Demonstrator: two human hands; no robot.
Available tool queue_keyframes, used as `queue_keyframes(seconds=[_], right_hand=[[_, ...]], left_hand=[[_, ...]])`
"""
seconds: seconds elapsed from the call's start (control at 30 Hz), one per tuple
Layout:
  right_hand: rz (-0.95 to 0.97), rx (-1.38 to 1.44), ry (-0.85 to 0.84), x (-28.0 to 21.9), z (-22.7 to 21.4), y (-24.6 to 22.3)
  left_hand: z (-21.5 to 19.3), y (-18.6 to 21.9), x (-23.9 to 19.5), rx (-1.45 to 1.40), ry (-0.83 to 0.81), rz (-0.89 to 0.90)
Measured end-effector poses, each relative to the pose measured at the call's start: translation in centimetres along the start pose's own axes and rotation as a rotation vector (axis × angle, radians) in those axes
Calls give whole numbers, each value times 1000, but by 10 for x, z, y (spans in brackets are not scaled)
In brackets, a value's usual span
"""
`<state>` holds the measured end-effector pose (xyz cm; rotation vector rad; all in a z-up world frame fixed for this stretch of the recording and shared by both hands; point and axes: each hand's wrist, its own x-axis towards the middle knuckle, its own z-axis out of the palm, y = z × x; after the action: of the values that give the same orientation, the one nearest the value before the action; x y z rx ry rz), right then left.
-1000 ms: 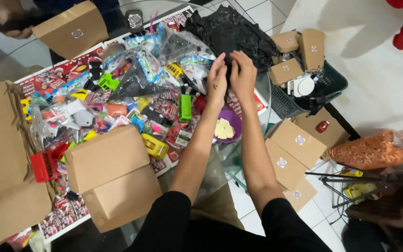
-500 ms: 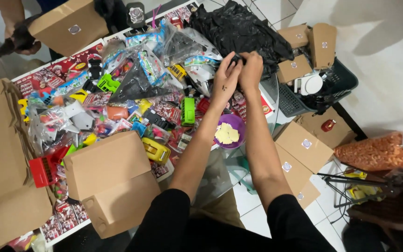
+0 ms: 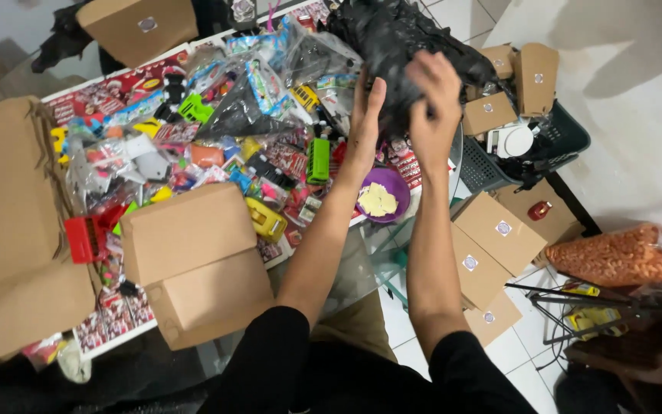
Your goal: The person assembles a flat-packed cardboard box by folding its sides and securing the flaps with small circular stickers. After completing the assembly, the person picks up a black plastic bag and places it inside the box.
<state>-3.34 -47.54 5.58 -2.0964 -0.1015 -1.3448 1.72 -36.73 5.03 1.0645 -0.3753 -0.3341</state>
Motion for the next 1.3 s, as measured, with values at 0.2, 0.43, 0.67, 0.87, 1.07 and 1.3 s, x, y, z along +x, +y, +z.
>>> queue_keyframes(seconds=[0.2, 0.43, 0.67, 0.87, 1.07, 1.3], right_hand=[[140, 142, 246, -35, -7, -88], [824, 980, 290, -109, 54, -54], [949, 1008, 717, -84, 80, -135], [748, 696, 324, -113, 133, -150], [522, 885, -285, -133, 173, -225], [401, 1119, -561, -115, 146, -314]], left_hand=[[-22, 31, -39, -288, 510, -184], [-77, -8, -107, -145, 410, -16], [-137, 57, -168, -48, 460, 586], [-168, 116, -218, 436, 656, 710], [-204, 107, -245, 503, 671, 549], [-275, 92, -252, 252, 822, 516]])
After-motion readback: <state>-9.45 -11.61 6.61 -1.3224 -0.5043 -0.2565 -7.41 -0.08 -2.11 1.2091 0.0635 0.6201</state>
